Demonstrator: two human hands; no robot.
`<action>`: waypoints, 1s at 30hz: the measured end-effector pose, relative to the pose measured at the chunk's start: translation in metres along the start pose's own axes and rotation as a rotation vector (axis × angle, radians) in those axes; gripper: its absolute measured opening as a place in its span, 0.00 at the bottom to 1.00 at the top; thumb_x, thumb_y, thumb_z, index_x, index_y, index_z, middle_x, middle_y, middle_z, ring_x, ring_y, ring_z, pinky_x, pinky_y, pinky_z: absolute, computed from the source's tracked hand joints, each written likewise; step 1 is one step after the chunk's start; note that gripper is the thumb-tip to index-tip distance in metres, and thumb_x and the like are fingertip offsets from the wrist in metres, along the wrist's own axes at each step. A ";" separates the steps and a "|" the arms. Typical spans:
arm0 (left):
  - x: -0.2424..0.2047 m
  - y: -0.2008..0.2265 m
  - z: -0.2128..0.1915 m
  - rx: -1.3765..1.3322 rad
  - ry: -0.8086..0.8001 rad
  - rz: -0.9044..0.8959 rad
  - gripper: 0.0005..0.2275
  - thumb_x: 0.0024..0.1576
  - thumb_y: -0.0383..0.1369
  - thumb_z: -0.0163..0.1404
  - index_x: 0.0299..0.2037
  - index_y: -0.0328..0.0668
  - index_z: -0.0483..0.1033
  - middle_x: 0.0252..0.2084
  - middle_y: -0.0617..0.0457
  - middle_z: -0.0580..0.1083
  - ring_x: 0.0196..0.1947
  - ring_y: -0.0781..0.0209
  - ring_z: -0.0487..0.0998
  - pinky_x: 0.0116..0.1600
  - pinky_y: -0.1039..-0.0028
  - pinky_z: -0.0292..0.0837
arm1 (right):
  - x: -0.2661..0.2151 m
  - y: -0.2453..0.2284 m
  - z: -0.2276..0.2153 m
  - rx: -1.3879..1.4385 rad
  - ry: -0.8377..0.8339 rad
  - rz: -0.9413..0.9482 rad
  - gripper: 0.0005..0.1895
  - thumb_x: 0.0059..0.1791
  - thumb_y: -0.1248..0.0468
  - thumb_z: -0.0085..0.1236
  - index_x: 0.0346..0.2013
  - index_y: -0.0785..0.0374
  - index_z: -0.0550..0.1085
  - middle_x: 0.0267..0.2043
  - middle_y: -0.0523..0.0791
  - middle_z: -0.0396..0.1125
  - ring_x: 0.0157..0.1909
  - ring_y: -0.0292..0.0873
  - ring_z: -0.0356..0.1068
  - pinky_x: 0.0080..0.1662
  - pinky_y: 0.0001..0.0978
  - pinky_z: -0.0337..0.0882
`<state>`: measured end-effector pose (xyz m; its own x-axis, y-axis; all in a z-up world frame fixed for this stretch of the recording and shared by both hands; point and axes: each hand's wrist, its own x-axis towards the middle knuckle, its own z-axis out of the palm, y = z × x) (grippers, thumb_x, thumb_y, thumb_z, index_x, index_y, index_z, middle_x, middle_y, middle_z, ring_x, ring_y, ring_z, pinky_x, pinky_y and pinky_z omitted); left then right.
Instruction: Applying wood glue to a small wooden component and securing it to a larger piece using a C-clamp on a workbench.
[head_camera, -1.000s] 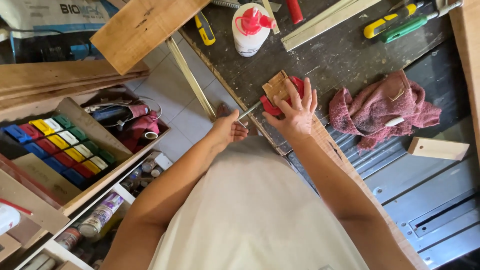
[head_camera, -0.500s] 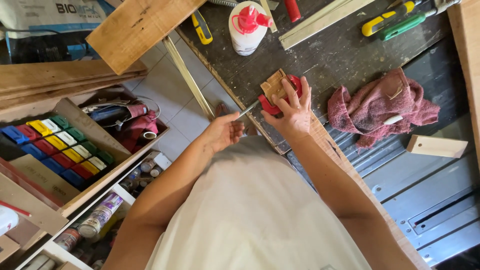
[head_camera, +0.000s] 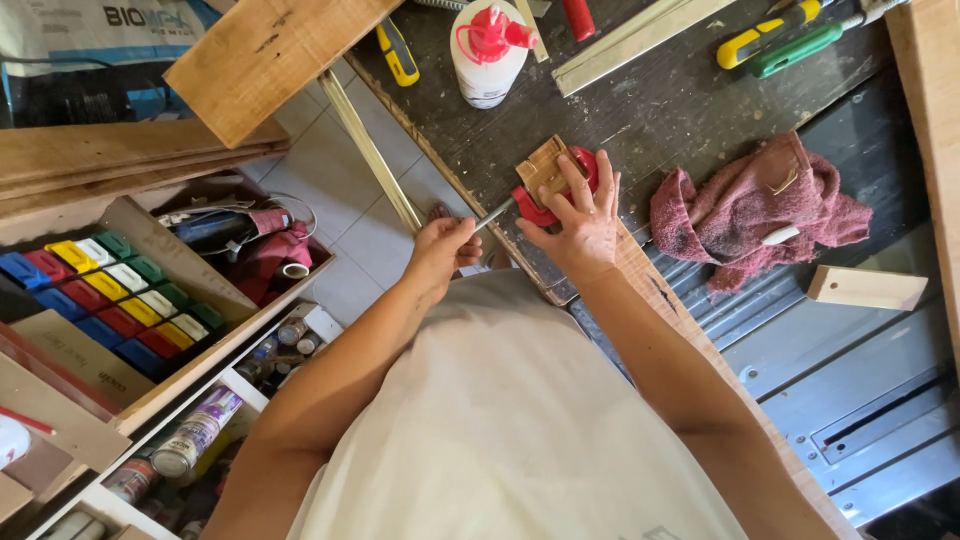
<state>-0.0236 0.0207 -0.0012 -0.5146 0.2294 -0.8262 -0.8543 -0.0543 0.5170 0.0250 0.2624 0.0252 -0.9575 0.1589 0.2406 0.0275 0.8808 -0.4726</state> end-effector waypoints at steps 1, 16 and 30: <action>0.003 -0.002 -0.001 0.010 -0.005 -0.010 0.17 0.61 0.42 0.62 0.48 0.41 0.71 0.34 0.49 0.80 0.29 0.62 0.85 0.33 0.81 0.82 | 0.000 -0.001 -0.001 0.015 -0.010 0.006 0.26 0.39 0.44 0.80 0.47 0.49 0.84 0.72 0.43 0.64 0.78 0.71 0.45 0.71 0.78 0.46; 0.014 -0.001 0.005 0.163 0.092 -0.001 0.14 0.58 0.38 0.64 0.43 0.36 0.77 0.28 0.50 0.79 0.23 0.67 0.80 0.24 0.83 0.77 | 0.005 -0.007 0.008 0.120 0.016 0.180 0.17 0.46 0.48 0.78 0.41 0.52 0.84 0.77 0.46 0.58 0.80 0.64 0.45 0.74 0.69 0.49; -0.026 0.035 0.011 0.752 0.249 0.415 0.21 0.53 0.41 0.66 0.45 0.40 0.69 0.29 0.56 0.82 0.31 0.60 0.84 0.41 0.72 0.81 | 0.003 -0.008 0.014 0.065 0.055 0.172 0.15 0.45 0.50 0.79 0.39 0.52 0.85 0.77 0.47 0.59 0.80 0.62 0.47 0.74 0.64 0.53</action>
<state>-0.0387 0.0237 0.0410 -0.8474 0.1103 -0.5194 -0.3666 0.5861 0.7226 0.0179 0.2497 0.0178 -0.9232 0.3305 0.1964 0.1694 0.8083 -0.5639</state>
